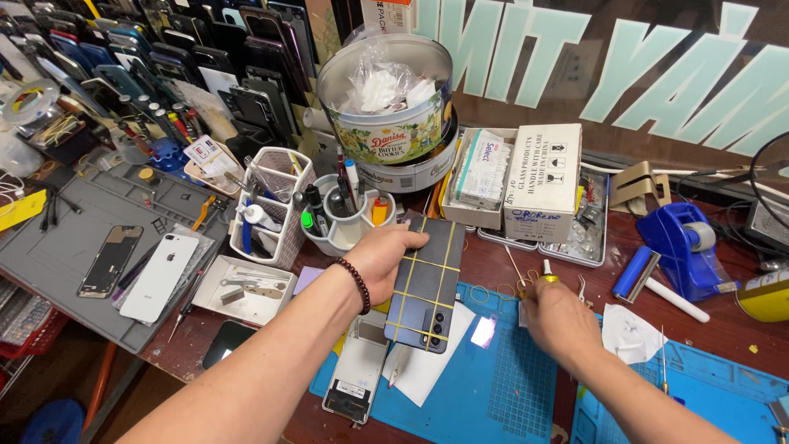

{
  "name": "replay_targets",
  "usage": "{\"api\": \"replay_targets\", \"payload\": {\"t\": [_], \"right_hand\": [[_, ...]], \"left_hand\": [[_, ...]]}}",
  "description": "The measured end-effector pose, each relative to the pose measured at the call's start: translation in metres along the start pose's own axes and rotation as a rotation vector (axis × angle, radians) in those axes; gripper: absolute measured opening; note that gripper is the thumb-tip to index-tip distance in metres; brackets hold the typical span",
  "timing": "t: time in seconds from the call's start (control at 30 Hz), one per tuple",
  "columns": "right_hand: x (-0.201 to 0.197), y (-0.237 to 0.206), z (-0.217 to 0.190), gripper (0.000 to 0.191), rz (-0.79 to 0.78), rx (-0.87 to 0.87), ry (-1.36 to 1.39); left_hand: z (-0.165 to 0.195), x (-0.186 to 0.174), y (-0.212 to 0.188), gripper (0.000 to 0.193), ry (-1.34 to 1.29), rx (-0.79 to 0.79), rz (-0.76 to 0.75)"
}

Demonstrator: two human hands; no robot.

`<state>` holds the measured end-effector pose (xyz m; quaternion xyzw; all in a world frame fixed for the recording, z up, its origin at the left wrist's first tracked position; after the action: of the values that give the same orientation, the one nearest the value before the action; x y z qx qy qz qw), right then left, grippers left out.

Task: The person secures a smartphone with multiple rubber bands, then connects a charging cable to verify the screen response. The phone is rotated and inspected while the screen displays a charging interface.

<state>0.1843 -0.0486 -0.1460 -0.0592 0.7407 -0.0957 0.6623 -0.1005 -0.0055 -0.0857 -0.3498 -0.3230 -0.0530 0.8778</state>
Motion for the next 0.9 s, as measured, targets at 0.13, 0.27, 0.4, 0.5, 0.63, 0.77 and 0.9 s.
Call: {"api": "replay_targets", "payload": {"t": [0.13,0.27,0.4,0.5,0.63,0.77,0.9], "right_hand": [[-0.008,0.006,0.024,0.023,-0.001,0.073,0.216],[-0.014,0.003,0.045,0.021,-0.051,0.161,0.472],[-0.020,-0.004,0.057,0.019,-0.007,0.175,0.669],[-0.023,-0.008,0.061,0.019,-0.032,0.217,0.679],[-0.025,-0.006,0.047,0.021,-0.023,0.149,0.625],[-0.040,-0.001,0.023,0.018,-0.040,0.097,0.755],[-0.085,-0.007,0.004,0.017,-0.013,0.030,0.877]], "left_hand": [[-0.010,0.011,0.007,0.020,0.063,-0.062,-0.117],[-0.020,0.033,0.011,0.021,0.135,-0.085,-0.139],[-0.029,0.057,0.010,0.020,0.219,-0.068,-0.148],[-0.028,0.062,0.007,0.019,0.171,-0.067,-0.041],[-0.027,0.054,-0.004,0.017,0.092,-0.025,0.017],[-0.031,0.044,-0.019,0.016,0.151,-0.037,-0.030],[-0.037,0.062,-0.028,0.028,0.295,-0.046,-0.178]]}}
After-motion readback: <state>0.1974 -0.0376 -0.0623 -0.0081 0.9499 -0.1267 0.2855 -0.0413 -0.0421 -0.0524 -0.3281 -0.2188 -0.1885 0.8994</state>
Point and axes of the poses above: each hand's wrist, its own y-axis towards the middle knuckle, its own x-axis out of the palm, z = x × y, the point moved 2 cm from there along y, towards the middle knuckle, and after that the axes turned 10 degrees about -y, right-handed, at the moved point
